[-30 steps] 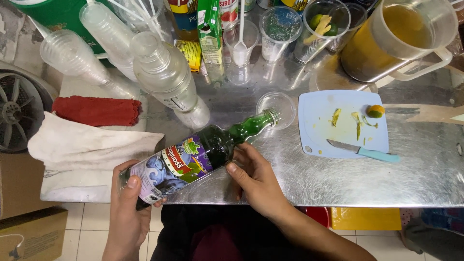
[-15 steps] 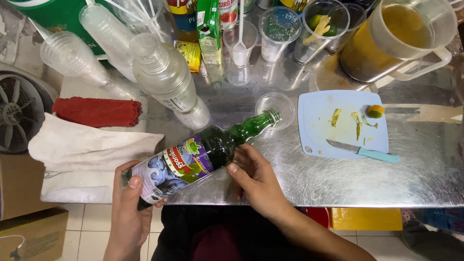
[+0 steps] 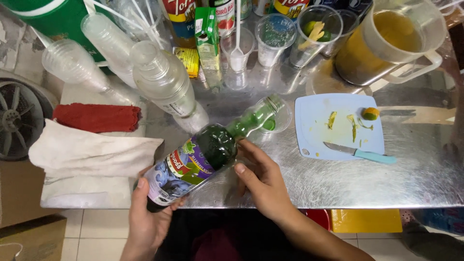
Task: The person pours a green liquid from a bottle into a plastic cup, shakes the cup, and then pours a peach-flavored liquid into the same cup. The person handles multiple bottles and a shaker cup on a metal countertop.
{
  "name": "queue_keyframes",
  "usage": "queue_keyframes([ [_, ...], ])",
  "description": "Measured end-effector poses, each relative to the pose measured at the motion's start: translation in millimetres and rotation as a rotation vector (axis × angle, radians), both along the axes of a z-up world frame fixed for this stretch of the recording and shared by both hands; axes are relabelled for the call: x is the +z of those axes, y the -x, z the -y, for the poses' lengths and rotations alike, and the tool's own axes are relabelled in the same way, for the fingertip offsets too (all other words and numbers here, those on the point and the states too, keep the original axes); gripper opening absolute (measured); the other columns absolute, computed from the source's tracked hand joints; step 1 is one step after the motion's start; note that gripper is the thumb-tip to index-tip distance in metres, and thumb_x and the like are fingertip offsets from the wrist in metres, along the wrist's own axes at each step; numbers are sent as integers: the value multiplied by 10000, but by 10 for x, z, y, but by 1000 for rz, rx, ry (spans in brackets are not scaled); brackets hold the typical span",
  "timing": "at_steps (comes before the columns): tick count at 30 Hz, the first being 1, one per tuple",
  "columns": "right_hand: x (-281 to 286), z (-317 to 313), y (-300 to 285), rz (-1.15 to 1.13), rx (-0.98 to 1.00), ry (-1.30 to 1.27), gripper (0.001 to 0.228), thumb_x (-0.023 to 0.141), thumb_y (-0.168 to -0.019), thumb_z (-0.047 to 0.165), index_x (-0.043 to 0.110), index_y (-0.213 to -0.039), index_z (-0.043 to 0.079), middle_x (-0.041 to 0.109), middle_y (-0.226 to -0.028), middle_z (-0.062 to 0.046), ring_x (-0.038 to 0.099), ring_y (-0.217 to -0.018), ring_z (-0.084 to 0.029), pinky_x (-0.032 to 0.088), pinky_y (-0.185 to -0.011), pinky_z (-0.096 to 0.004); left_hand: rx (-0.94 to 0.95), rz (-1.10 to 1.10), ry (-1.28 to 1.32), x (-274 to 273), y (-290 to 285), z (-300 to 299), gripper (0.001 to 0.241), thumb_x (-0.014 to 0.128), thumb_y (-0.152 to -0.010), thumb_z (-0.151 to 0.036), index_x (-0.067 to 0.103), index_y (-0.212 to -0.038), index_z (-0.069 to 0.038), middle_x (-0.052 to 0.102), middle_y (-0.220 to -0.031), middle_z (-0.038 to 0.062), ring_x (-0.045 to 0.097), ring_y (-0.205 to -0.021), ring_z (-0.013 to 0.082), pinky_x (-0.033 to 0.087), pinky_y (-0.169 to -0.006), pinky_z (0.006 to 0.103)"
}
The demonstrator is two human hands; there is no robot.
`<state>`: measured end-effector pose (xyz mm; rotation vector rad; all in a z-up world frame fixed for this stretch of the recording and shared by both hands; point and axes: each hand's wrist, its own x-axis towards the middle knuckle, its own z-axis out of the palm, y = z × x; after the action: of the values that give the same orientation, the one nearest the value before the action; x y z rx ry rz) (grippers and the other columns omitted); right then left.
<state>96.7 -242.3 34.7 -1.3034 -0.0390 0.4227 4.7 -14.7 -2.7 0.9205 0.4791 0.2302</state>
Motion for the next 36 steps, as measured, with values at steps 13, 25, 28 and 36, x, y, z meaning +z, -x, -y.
queue_keyframes([
  [13, 1031, 615, -946, 730, -556, -333, 225, 524, -875, 24, 575, -1094, 36, 602, -1050, -146, 610, -959, -236, 501, -937, -334, -291, -28, 370, -116, -339, 472, 700, 414, -1014, -583, 618, -1177, 66, 608, -696, 152, 557, -608, 244, 509, -616, 425],
  [25, 1600, 741, -802, 985, 38, 38, 194, 529, -1015, -56, 541, -1181, 44, 586, -1405, -202, 603, -1378, -338, 514, -1272, -470, -313, -217, 573, -113, -380, 648, 735, 429, -968, -636, 611, -1285, 1, 499, -703, 97, 409, -498, 189, 426, -580, 401],
  [28, 1727, 825, -804, 966, 209, 131, 258, 568, -980, -74, 530, -1208, 42, 551, -1459, -228, 593, -1415, -366, 521, -1278, -468, -321, -212, 592, -194, -342, 588, 751, 416, -965, -657, 609, -1221, 23, 437, -621, 92, 380, -482, 188, 397, -575, 396],
  [36, 1977, 797, -1015, 1155, 127, 735, 307, 788, -825, 311, 699, -1018, 90, 736, -896, -31, 629, -574, -43, 492, -422, -123, -384, -16, 553, -332, -373, 650, 810, 375, -969, -647, 594, -1293, 63, 406, -532, 80, 383, -471, 193, 402, -587, 414],
])
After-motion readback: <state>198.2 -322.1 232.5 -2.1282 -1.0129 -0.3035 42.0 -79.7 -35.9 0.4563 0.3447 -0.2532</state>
